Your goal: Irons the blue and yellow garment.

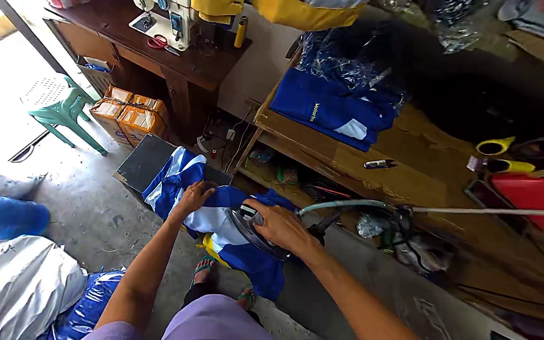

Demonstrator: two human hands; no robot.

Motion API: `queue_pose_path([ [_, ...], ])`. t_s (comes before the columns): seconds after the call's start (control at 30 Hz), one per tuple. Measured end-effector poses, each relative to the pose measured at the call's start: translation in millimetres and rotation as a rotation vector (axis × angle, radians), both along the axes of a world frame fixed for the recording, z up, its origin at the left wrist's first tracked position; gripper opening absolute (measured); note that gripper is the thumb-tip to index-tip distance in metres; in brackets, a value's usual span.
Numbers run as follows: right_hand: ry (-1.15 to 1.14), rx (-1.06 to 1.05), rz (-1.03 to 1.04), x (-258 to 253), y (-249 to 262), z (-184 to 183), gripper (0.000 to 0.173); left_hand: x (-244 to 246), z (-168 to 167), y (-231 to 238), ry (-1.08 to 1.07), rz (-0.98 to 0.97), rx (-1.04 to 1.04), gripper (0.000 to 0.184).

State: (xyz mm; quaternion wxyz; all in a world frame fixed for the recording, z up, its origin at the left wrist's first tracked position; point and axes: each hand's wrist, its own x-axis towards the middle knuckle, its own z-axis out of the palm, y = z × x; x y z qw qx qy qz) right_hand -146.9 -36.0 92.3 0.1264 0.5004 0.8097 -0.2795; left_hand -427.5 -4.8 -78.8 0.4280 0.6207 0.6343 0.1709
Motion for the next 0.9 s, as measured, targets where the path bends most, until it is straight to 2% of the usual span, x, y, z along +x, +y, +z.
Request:
queue_pose_path([
  [0.1,-0.024,-0.004,-0.045,15.8,-14.0,0.3,0.057,-24.0,-7.5,-16.6,-0.134,0.294,-0.16,0.076],
  [0.17,-0.036,0.0,-0.062,16.0,-19.5,0.4,0.057,-33.6,-9.4,-26.6,-0.231,0.352,-0.286,0.073],
  [0.23,-0.064,0.014,-0.058,5.0,-19.1,0.8,0.058,-37.9,-12.8,-31.6,-0.397,0.375,-0.307,0.059],
  [0.3,-0.065,0.039,-0.059,-8.5,-13.9,0.2,0.059,-40.0,-18.5,-28.1,-0.518,0.364,-0.17,0.035],
  [0.33,-0.064,0.042,-0.067,-13.7,-10.3,0.1,0.059,-41.5,-20.9,-23.8,-0.522,0.344,-0.113,0.029],
  [0.5,-0.031,0.033,-0.199,-8.0,6.0,-4.7,0.061,-45.7,-26.7,-14.7,-0.378,0.328,0.001,0.03],
  [0.7,0.026,0.101,-0.446,51.2,-0.8,-16.2,0.06,-48.2,-29.0,-19.8,-0.341,0.356,-0.013,0.033],
  [0.77,0.025,0.083,-0.482,74.2,-11.2,-13.7,0.061,-46.4,-21.6,-19.1,-0.135,0.359,-0.015,0.037],
  [0.83,0.017,0.053,-0.484,90.0,-21.5,-6.0,0.062,-36.6,7.4,-20.9,0.165,0.369,-0.028,0.037],
  [0.9,-0.003,0.035,-0.462,92.4,-29.8,2.8,0.062,-17.6,31.3,-25.5,0.283,0.338,0.137,0.04],
])
